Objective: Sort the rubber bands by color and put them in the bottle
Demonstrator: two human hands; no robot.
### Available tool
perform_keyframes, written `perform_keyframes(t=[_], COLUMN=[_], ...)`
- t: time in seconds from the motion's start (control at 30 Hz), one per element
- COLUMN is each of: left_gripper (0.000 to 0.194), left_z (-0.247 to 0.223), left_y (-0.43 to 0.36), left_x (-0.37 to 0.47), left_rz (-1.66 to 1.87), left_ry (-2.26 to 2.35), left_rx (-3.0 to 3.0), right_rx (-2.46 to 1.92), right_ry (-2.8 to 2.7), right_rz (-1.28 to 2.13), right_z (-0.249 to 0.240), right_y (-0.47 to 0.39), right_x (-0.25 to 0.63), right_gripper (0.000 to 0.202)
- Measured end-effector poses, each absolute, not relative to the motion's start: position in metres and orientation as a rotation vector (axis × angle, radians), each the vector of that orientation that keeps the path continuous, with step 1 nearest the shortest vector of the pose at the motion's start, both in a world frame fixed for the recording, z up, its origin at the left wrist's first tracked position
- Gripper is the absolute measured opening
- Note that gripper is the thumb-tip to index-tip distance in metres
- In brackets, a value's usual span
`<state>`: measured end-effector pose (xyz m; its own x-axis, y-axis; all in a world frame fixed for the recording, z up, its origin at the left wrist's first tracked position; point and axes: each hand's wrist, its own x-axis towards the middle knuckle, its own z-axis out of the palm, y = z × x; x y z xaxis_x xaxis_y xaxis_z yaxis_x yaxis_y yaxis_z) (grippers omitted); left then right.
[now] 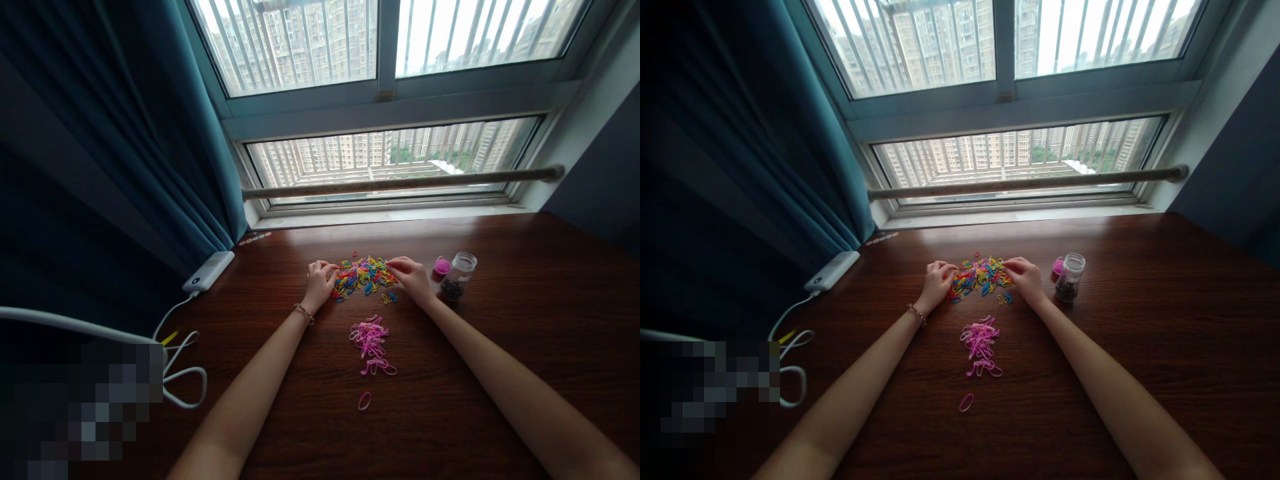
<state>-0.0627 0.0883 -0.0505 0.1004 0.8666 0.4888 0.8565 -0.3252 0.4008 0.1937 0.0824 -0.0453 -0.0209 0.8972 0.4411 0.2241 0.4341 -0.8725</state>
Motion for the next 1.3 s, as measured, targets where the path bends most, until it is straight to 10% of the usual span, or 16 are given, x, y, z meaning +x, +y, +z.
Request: perform_keyframes(t=[0.33,0.73,1.3], left_gripper=[0.025,0.024,0.020], left_z=[-0.050,-0.041,-0.034], left_y=[0.082,0.080,0.048], left_x=[-0.053,-0.056,-0.024], left_rz=[0.727,1.141,0.862], left_ry=[1.600,1.538,0.782], left_rx=[2.561,2.444,2.678], right_rx=[-0.796,-1.040,-1.105], right_ry=[-1.978,-1.948,-1.970], right_rz=[1.721,0.415,0.446], right_z=[-0.019,-0.037,-0.053], right_y=[0.059,0.088,0.129], right_x=[0.179,0.169,0.161], right_gripper=[0.033,0.024,0.025])
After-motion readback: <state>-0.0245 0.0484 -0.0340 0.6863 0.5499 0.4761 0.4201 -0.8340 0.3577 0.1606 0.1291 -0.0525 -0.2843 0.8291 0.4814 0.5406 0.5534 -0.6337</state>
